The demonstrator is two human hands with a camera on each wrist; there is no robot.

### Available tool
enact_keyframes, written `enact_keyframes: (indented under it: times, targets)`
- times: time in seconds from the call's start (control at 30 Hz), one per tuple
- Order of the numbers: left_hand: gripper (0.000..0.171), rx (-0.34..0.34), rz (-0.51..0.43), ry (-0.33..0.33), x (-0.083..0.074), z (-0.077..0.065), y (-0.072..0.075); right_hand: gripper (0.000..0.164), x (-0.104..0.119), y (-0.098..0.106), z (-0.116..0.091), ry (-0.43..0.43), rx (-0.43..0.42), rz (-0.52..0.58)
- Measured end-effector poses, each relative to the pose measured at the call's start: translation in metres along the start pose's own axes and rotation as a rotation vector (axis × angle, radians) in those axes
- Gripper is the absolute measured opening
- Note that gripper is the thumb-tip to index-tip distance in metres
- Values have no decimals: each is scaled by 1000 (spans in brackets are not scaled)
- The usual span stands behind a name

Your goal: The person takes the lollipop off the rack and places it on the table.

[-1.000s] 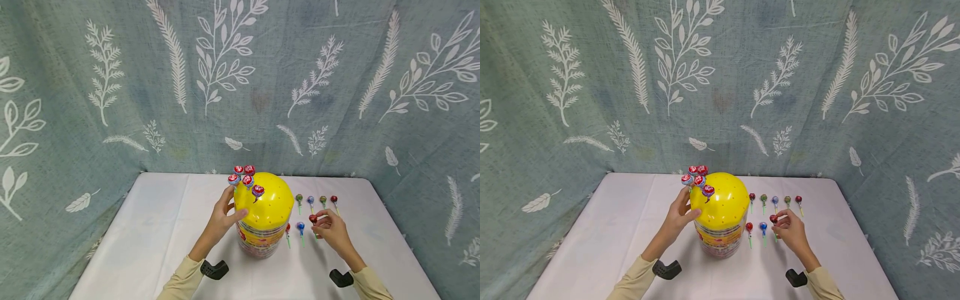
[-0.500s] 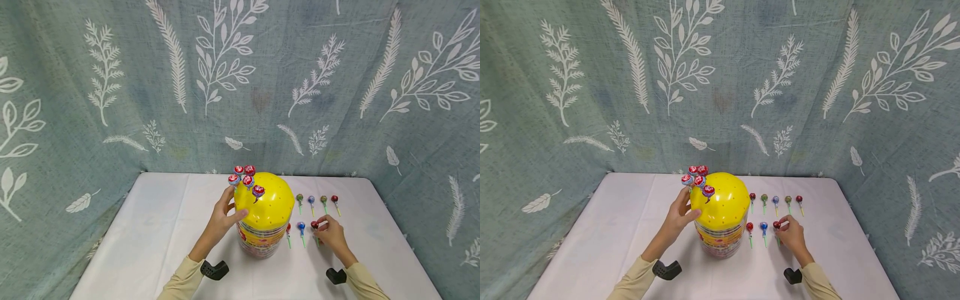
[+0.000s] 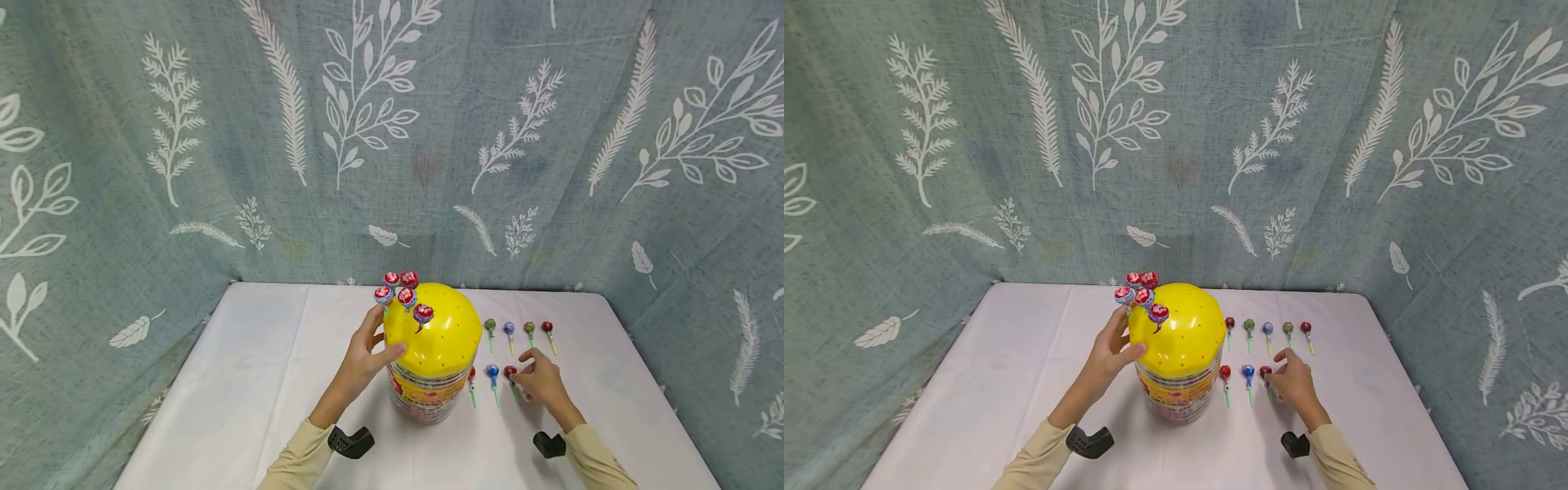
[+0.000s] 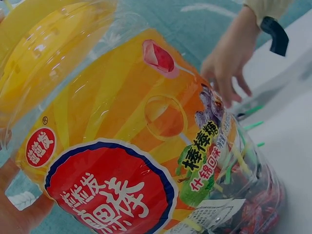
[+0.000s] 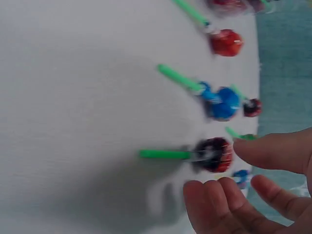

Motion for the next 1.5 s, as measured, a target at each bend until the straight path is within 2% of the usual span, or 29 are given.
enact_keyframes:
  times: [0.1,0.33,0.6,0.83,1.07,1.1,1.3,1.33,1.5]
  targets:
    - [68,-3,7,6,-1,0,0,37,16,11,-1,56,-14,19]
    - [66,-2,10,-3,1,1,2,31,65,38,-9,255,-54,91]
    - [67,0,0,-6,3,0,1,29,115,63,-28,426,-111,120]
    - [70,-1,3,-7,3,1,0,28,153,76,-45,550,-135,153]
    - [68,-4,52,-12,0,1,3,27,208,81,-82,654,-112,228]
    - [69,-1,52,-6,-5,0,3,27,216,81,-88,668,-109,231]
    - [69,9,58,-15,-9,0,1,29,222,71,-86,768,-66,272]
    - [69,8,59,-23,-5,0,1,30,221,68,-85,779,-54,276]
    - [70,10,52,-24,-8,-1,0,36,234,57,-90,801,0,272]
Point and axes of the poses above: each hand's wrist, its own z-axis towards the middle knuckle, its own y-axis out of the back of the hand, x = y × z, the point moved 5 cm from there along z, towards the middle knuckle, and after that the axes turned 3 degrees about x, right-handed, at the moved point
